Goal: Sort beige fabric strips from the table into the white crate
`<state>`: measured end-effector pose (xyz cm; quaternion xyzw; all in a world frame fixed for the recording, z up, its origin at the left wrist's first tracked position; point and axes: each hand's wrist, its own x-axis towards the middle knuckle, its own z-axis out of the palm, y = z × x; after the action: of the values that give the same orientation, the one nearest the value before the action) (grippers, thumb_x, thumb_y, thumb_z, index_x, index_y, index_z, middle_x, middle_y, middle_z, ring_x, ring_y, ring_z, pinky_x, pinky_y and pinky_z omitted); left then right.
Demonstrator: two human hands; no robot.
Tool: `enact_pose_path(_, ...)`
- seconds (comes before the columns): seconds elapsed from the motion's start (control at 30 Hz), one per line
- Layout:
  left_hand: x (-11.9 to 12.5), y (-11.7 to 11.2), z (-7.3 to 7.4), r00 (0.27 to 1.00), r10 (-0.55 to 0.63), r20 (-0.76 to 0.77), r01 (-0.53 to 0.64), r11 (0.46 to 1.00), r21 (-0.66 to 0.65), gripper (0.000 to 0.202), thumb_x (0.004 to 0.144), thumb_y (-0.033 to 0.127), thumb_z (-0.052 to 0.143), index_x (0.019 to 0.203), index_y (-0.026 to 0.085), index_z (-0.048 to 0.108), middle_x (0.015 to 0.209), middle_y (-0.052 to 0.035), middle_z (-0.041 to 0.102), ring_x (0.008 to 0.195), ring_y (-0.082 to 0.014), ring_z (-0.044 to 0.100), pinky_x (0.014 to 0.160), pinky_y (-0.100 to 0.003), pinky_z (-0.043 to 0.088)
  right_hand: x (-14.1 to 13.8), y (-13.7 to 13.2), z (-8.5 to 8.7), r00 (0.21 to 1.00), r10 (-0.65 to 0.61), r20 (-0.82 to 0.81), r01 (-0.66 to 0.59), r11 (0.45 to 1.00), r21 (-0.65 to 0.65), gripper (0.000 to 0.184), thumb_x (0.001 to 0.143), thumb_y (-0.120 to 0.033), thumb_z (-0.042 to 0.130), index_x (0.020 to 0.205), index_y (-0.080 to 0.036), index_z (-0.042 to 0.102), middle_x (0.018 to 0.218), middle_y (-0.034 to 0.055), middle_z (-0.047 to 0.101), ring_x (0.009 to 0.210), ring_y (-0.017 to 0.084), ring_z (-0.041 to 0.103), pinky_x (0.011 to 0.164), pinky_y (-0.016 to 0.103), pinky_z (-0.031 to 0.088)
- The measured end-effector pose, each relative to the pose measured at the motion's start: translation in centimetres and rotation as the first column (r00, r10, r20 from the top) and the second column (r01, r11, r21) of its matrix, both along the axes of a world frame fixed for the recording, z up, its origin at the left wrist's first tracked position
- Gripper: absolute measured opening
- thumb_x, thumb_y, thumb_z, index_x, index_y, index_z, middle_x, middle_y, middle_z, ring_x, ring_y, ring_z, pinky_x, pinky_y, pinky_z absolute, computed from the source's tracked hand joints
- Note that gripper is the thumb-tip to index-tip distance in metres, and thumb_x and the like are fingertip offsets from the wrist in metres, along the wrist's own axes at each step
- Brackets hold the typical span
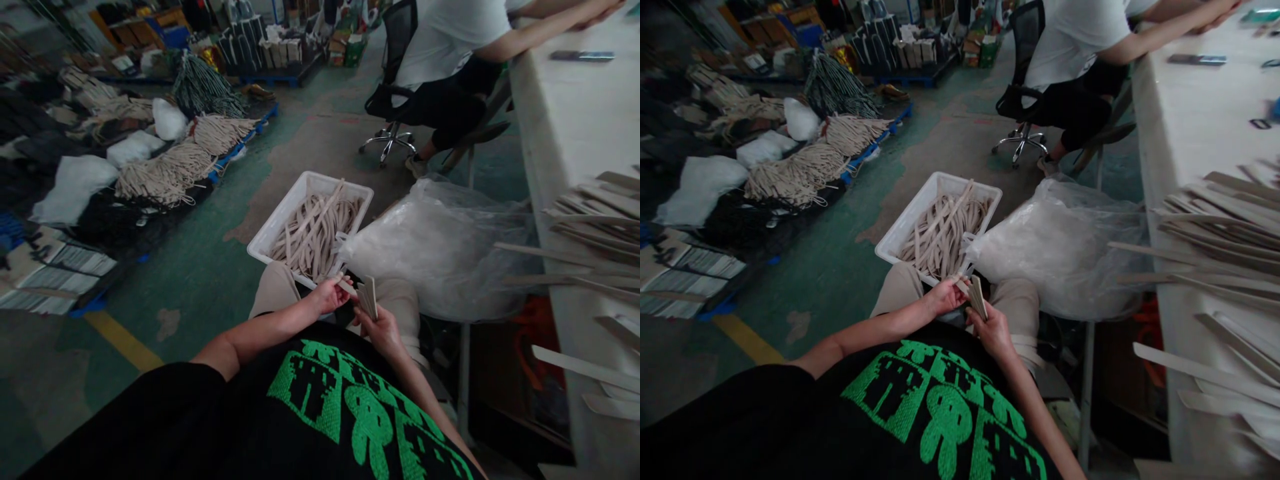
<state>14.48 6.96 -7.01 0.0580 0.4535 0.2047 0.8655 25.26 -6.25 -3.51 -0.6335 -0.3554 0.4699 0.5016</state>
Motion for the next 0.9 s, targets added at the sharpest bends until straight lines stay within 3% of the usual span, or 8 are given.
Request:
enact_pose_path(0.13, -0.6, 0.8, 0.5, 0.999, 0.023, -0.048, -0.018, 0.994, 0.111, 0.023, 0.097, 0.029, 0.057, 0.084, 0.012, 0.067, 0.075, -0.0043, 0.070, 0.063, -0.0109, 0.065, 0.060, -0.020, 0.049, 3.9, -0.4, 0.3, 0.956, -0.280, 0.084, 0.272, 0.958, 0.092, 0.041, 0.076, -0.058, 0.073, 0.086, -0.018, 0.077, 0.092, 0.0089, 0.075, 0.079, 0.021, 0.067, 0.066, 0.030, 0.054)
enact_pose_path(0.27, -0.8, -0.4, 0.9, 0.980, -0.191, -0.056, 0.197, 0.887, 0.417, 0.039, 0.081, 0.050, 0.075, 0.084, 0.012, 0.070, 0.080, -0.0066, 0.072, 0.068, -0.0133, 0.066, 0.064, -0.023, 0.049, 8.9, -1.4, 0.4, 0.803, -0.594, -0.052, 0.594, 0.804, -0.009, 0.046, 0.069, -0.059, 0.079, 0.085, -0.016, 0.075, 0.070, 0.0027, 0.067, 0.049, 0.009, 0.051, 0.044, 0.021, 0.039)
enact_pose_path(0.33, -0.1, -1.9, 0.9, 0.916, -0.397, -0.061, 0.370, 0.774, 0.513, 0.050, 0.073, 0.060, 0.077, 0.082, 0.012, 0.071, 0.079, -0.0074, 0.072, 0.069, -0.0149, 0.066, 0.066, -0.025, 0.049, 9.8, -1.4, 0.3, 0.839, -0.532, -0.114, 0.523, 0.846, -0.103, 0.047, 0.067, -0.058, 0.081, 0.086, -0.015, 0.075, 0.064, 0.0003, 0.063, 0.042, 0.006, 0.043, 0.038, 0.020, 0.033)
enact_pose_path(0.43, 1.5, -4.2, 0.6, 0.736, -0.673, -0.076, 0.601, 0.598, 0.530, 0.052, 0.073, 0.063, 0.075, 0.080, 0.012, 0.072, 0.075, -0.0064, 0.071, 0.064, -0.0151, 0.064, 0.067, -0.027, 0.048, 8.9, -0.3, -0.1, 0.910, -0.378, -0.169, 0.337, 0.913, -0.229, 0.047, 0.066, -0.056, 0.081, 0.090, -0.015, 0.077, 0.079, 0.0073, 0.073, 0.055, 0.014, 0.062, 0.049, 0.024, 0.049)
enact_pose_path(0.53, 2.9, -5.4, 0.2, 0.590, -0.803, -0.090, 0.725, 0.477, 0.496, 0.044, 0.078, 0.058, 0.073, 0.075, 0.014, 0.071, 0.068, -0.0029, 0.069, 0.057, -0.0141, 0.061, 0.068, -0.029, 0.048, 7.4, 1.5, -0.4, 0.884, -0.372, -0.284, 0.294, 0.913, -0.282, 0.043, 0.068, -0.052, 0.080, 0.092, -0.017, 0.075, 0.093, 0.0109, 0.076, 0.074, 0.022, 0.072, 0.062, 0.032, 0.058)
enact_pose_path(0.63, 3.6, -5.8, -0.4, 0.484, -0.873, -0.067, 0.777, 0.393, 0.492, 0.039, 0.080, 0.053, 0.073, 0.072, 0.015, 0.070, 0.064, -0.0017, 0.068, 0.056, -0.0142, 0.060, 0.066, -0.028, 0.047, 7.2, 2.9, -0.3, 0.808, -0.433, -0.400, 0.329, 0.894, -0.305, 0.044, 0.065, -0.049, 0.083, 0.096, -0.020, 0.072, 0.087, 0.0076, 0.076, 0.069, 0.020, 0.071, 0.061, 0.031, 0.057)
enact_pose_path(0.77, 3.7, -5.2, -2.3, 0.498, -0.867, 0.007, 0.789, 0.457, 0.410, 0.043, 0.080, 0.057, 0.072, 0.075, 0.014, 0.071, 0.069, -0.0045, 0.070, 0.060, -0.0153, 0.061, 0.065, -0.027, 0.047, 8.7, 3.6, -0.5, 0.853, -0.417, -0.315, 0.363, 0.906, -0.218, 0.053, 0.064, -0.057, 0.083, 0.097, -0.018, 0.072, 0.058, -0.0039, 0.059, 0.042, 0.008, 0.047, 0.042, 0.021, 0.040)
enact_pose_path(0.9, 3.7, -2.9, -6.2, 0.741, -0.664, -0.101, 0.671, 0.732, 0.117, 0.050, 0.091, 0.059, 0.057, 0.092, 0.012, 0.073, 0.088, -0.0096, 0.073, 0.068, -0.0144, 0.063, 0.066, -0.025, 0.046, 10.0, 2.6, -3.0, 0.914, -0.368, 0.173, 0.400, 0.890, -0.219, 0.065, 0.074, -0.074, 0.064, 0.097, -0.015, 0.073, 0.053, -0.0033, 0.055, 0.039, 0.010, 0.043, 0.039, 0.024, 0.034)
